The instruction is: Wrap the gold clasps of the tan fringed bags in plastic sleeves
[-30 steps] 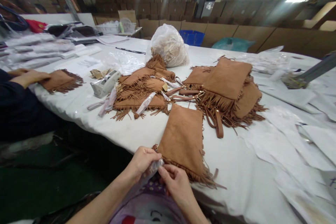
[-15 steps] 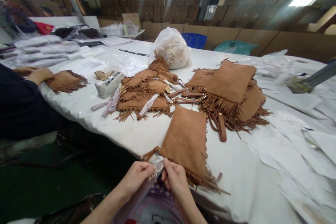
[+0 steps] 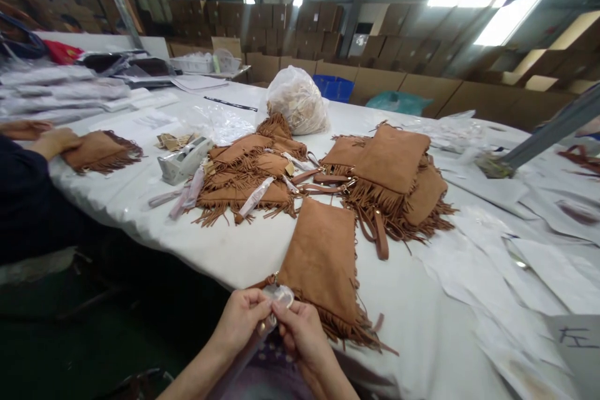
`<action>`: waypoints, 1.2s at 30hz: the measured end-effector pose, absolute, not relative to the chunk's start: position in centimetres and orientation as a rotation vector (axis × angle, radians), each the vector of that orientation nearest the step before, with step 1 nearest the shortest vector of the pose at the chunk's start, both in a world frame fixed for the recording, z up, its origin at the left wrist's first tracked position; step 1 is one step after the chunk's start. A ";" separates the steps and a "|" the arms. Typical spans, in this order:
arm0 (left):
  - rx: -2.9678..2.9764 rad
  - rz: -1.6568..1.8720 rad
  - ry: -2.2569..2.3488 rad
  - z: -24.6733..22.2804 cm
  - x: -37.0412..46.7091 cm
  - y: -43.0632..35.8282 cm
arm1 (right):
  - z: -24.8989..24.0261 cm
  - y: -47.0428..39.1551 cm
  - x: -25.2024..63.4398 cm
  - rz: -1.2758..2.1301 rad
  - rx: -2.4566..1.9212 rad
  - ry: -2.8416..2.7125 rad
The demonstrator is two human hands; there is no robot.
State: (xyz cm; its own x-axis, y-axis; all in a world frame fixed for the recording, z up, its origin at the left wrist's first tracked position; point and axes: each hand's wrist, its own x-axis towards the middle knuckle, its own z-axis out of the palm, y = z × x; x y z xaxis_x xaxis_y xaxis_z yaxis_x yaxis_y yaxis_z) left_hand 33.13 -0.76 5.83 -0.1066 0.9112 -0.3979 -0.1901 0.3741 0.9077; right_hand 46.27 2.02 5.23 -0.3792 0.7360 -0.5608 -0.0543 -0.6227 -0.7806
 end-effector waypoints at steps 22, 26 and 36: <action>0.772 0.998 1.334 5.8 34.2 -1.8 | 6.8 2.8 47.3 2.049 -1.293 -1.037; 0.690 1.020 1.367 5.5 34.5 -1.8 | 6.2 3.1 47.0 2.003 -1.380 -1.052; 1.139 1.081 1.606 6.7 34.4 -1.8 | 6.6 3.0 46.4 1.962 -1.458 -0.943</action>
